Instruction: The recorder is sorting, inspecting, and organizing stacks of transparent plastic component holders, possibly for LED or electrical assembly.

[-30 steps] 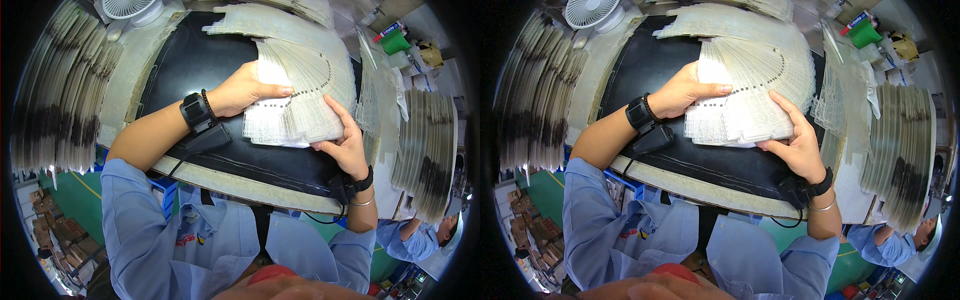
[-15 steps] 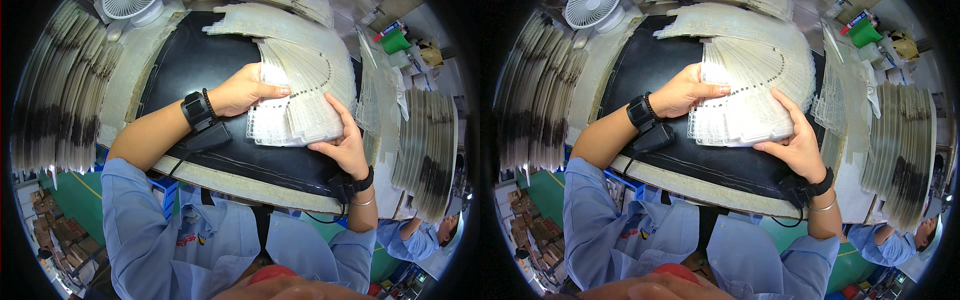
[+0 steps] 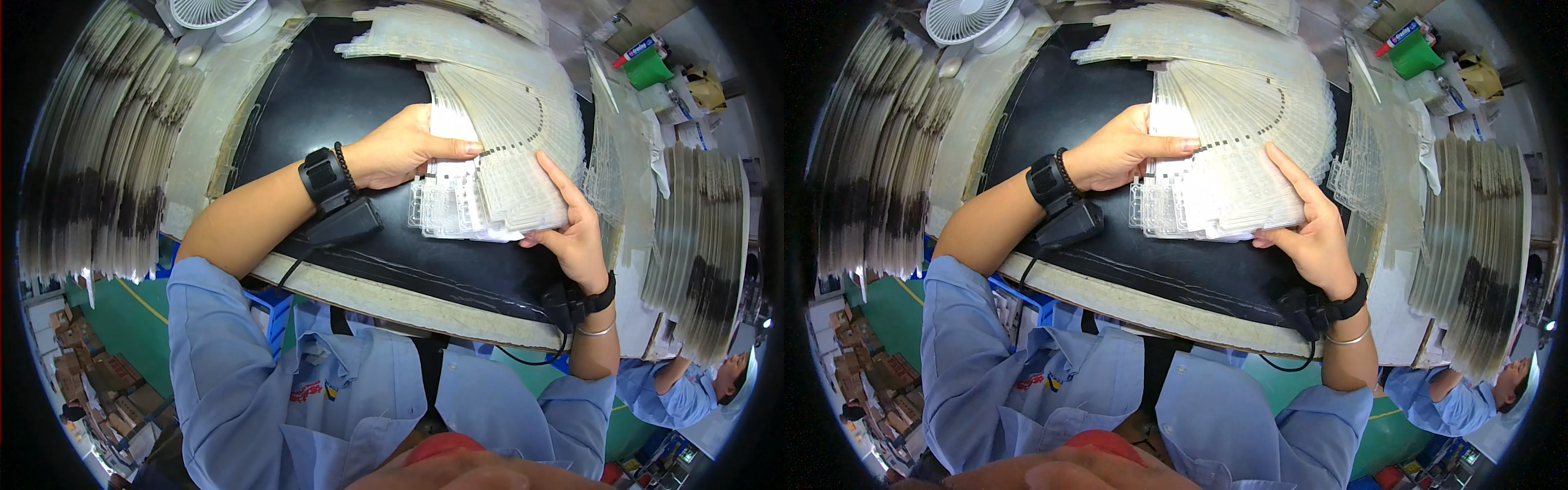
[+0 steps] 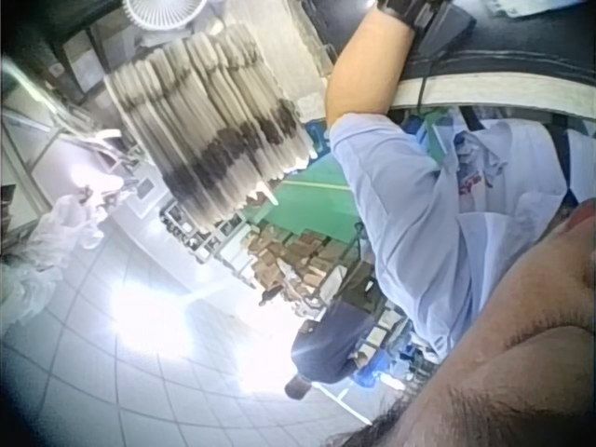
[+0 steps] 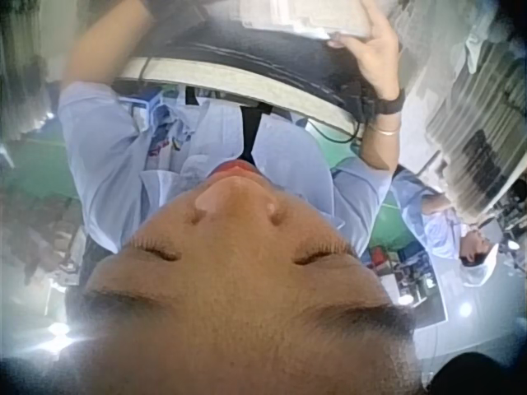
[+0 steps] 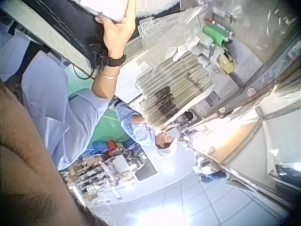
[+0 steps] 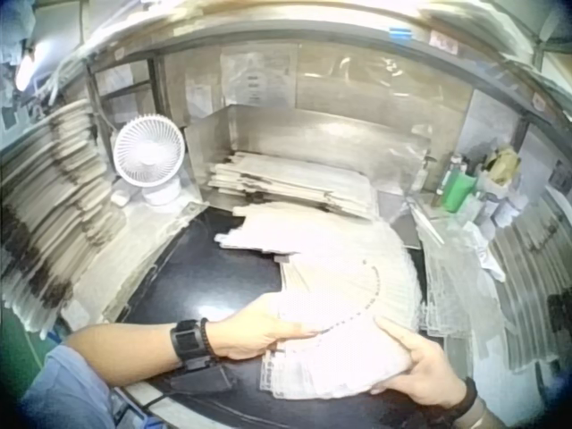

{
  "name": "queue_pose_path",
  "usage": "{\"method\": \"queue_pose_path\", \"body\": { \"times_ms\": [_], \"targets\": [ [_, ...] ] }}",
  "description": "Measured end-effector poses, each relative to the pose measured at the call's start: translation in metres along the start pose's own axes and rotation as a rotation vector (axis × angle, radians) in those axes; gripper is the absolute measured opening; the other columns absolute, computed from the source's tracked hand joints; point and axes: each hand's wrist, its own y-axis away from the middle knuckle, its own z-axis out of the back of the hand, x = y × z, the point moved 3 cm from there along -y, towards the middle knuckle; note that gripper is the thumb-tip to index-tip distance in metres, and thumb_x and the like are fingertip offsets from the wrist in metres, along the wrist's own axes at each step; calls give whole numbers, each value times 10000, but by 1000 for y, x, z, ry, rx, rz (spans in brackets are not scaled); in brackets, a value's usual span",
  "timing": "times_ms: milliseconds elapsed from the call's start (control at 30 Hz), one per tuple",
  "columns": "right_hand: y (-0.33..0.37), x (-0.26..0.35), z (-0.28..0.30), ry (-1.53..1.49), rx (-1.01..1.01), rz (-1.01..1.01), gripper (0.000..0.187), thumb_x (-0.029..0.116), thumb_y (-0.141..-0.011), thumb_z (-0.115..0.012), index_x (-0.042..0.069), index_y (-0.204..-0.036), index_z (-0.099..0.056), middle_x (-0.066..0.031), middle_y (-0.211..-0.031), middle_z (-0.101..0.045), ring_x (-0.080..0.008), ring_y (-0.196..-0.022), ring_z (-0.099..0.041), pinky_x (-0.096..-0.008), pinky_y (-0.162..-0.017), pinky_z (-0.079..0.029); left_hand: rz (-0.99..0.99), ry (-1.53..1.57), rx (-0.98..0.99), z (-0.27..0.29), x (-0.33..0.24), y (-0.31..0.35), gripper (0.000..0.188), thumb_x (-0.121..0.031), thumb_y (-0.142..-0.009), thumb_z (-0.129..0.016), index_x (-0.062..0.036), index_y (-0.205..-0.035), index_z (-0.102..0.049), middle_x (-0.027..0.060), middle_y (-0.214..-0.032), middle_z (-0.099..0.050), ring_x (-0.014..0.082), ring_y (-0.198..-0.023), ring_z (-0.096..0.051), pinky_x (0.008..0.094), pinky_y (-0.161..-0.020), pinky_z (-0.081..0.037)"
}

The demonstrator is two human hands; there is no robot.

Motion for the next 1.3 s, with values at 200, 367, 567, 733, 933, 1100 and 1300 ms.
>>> {"method": "queue_pose_path", "body": {
  "times_ms": [200,367,567,733,933,1100,1300],
  "targets": [
    [0,-2,1,114,39,160,808,-176,-709,-624,4,-1436,-323,-127,-1426,-390,-188,-1201,-486,-268,-883,-516,8,64,21,3,3,-1,306,-50,-876,-645,6,-1161,-551,79,-1051,-664,108,-895,-655,239,-756,-548],
    [-2,-5,-3,149,17,202,833,-151,-705,-667,3,-1441,-310,-127,-1413,-402,-188,-1219,-467,-271,-877,-512,11,-29,-23,7,6,-2,304,-53,-878,-646,7,-1160,-551,76,-1036,-667,103,-876,-657,229,-739,-545],
    [0,0,-1,4,5,-8,828,-187,-708,-607,4,-1449,-292,-137,-1401,-418,-151,-962,-613,-241,-722,-562,27,-1,-16,5,4,-1,294,-63,-885,-639,10,-1157,-554,81,-1040,-667,106,-888,-659,235,-761,-548],
    [3,0,2,-14,4,-11,812,-213,-721,-516,16,-1461,-272,-155,-1333,-478,-146,-824,-650,-247,-689,-569,38,25,12,5,4,-2,281,-66,-898,-623,8,-1162,-558,90,-1066,-662,120,-918,-659,252,-788,-551],
    [4,2,3,-47,65,-61,783,-179,-760,-449,57,-1479,-250,-162,-1214,-557,-163,-745,-667,-254,-681,-567,43,66,19,3,3,0,276,-64,-905,-611,3,-1168,-559,87,-1070,-661,133,-937,-659,267,-809,-552],
    [5,2,4,-76,90,-83,763,-157,-792,-401,75,-1494,-210,-157,-1130,-599,-177,-754,-673,-256,-706,-566,55,48,39,1,2,1,279,-74,-910,-607,3,-1174,-558,86,-1077,-659,133,-947,-656,268,-818,-549],
    [3,3,4,-86,95,-99,765,-164,-792,-420,68,-1491,-212,-158,-1209,-558,-167,-775,-668,-249,-710,-566,50,34,30,2,3,-2,282,-92,-921,-599,7,-1180,-551,88,-1088,-654,131,-948,-655,267,-821,-546]
  ]
}}
